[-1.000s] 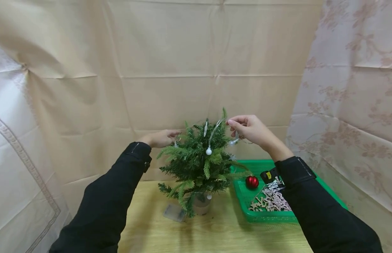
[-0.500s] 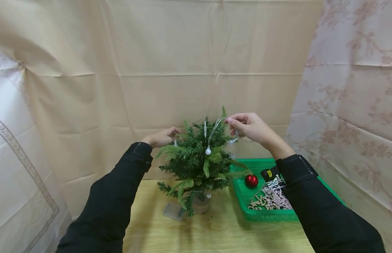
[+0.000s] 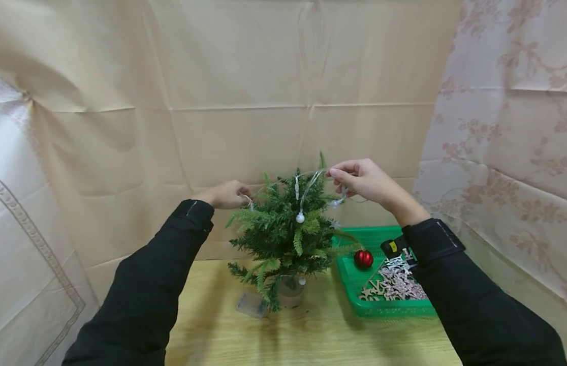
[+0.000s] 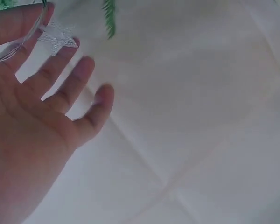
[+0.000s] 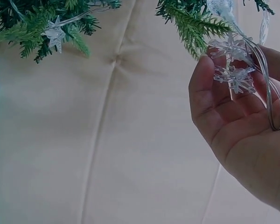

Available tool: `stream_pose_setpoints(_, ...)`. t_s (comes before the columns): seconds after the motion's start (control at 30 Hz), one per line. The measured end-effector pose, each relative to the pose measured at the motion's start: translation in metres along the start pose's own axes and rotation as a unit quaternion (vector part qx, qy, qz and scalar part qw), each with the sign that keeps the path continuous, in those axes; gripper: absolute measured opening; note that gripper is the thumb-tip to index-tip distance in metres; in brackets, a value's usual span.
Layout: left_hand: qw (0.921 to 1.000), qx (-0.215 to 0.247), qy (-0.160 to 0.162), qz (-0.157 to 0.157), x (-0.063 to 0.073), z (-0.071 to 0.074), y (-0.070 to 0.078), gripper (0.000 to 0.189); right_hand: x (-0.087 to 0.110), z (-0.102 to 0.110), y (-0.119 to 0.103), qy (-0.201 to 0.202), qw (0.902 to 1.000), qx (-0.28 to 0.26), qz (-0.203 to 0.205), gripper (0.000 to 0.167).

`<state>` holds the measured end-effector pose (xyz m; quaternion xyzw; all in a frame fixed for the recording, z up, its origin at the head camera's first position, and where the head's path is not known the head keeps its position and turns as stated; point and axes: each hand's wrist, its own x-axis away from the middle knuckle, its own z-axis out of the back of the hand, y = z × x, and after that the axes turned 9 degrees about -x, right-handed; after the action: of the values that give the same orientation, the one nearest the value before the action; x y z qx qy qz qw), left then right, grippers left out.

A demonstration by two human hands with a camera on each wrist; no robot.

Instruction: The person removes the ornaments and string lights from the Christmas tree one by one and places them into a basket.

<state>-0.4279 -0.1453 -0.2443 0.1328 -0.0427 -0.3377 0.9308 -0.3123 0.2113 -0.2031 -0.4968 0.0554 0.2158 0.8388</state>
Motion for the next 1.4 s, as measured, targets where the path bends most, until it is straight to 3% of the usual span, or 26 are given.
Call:
stream_pose_setpoints(0.37, 0.9952, -0.074, 0.063, -0.003, 0.006, 0.026, 0.018, 0.030, 0.001, 0.001, -0.013, 0.010, 0.9999, -0.010, 0.004, 0.041)
stream_pose_setpoints(0.5, 0.9943, -0.085, 0.064, -0.010, 0.006, 0.039, 0.028, 0.033, 0.001, 0.001, -0.017, 0.023, 0.9994, -0.028, 0.006, 0.042)
stream_pose_setpoints(0.6, 0.9945, -0.093, 0.047, -0.011, 0.006, 0.048, 0.037, 0.034, 0.000, 0.000, -0.016, 0.027, 0.9986, -0.046, 0.002, 0.041)
stream_pose_setpoints(0.77, 0.9986, -0.047, 0.024, 0.004, 0.005, 0.059, 0.050, 0.039, 0.000, -0.001, -0.015, 0.018, 0.9969, -0.077, 0.007, 0.044)
stream_pose_setpoints(0.9, 0.9989, -0.011, 0.040, 0.022, 0.005, 0.063, 0.061, 0.038, 0.001, -0.002, -0.019, 0.012, 0.9909, -0.133, 0.020, 0.044)
stream_pose_setpoints(1.03, 0.9961, -0.032, 0.080, 0.021, 0.004, 0.063, 0.070, 0.035, -0.001, -0.004, -0.024, 0.023, 0.9811, -0.190, 0.026, 0.040)
stream_pose_setpoints(1.23, 0.9817, -0.089, 0.166, 0.028, -0.002, 0.058, 0.082, 0.032, -0.004, -0.008, -0.029, 0.063, 0.9789, -0.193, 0.026, 0.037)
stream_pose_setpoints(1.3, 0.9751, -0.097, 0.196, 0.039, -0.003, 0.057, 0.086, 0.032, -0.004, -0.009, -0.030, 0.053, 0.9777, -0.201, 0.028, 0.036)
stream_pose_setpoints(1.4, 0.9674, -0.093, 0.227, 0.061, -0.003, 0.057, 0.090, 0.031, -0.003, -0.010, -0.032, 0.008, 0.9737, -0.224, 0.039, 0.035)
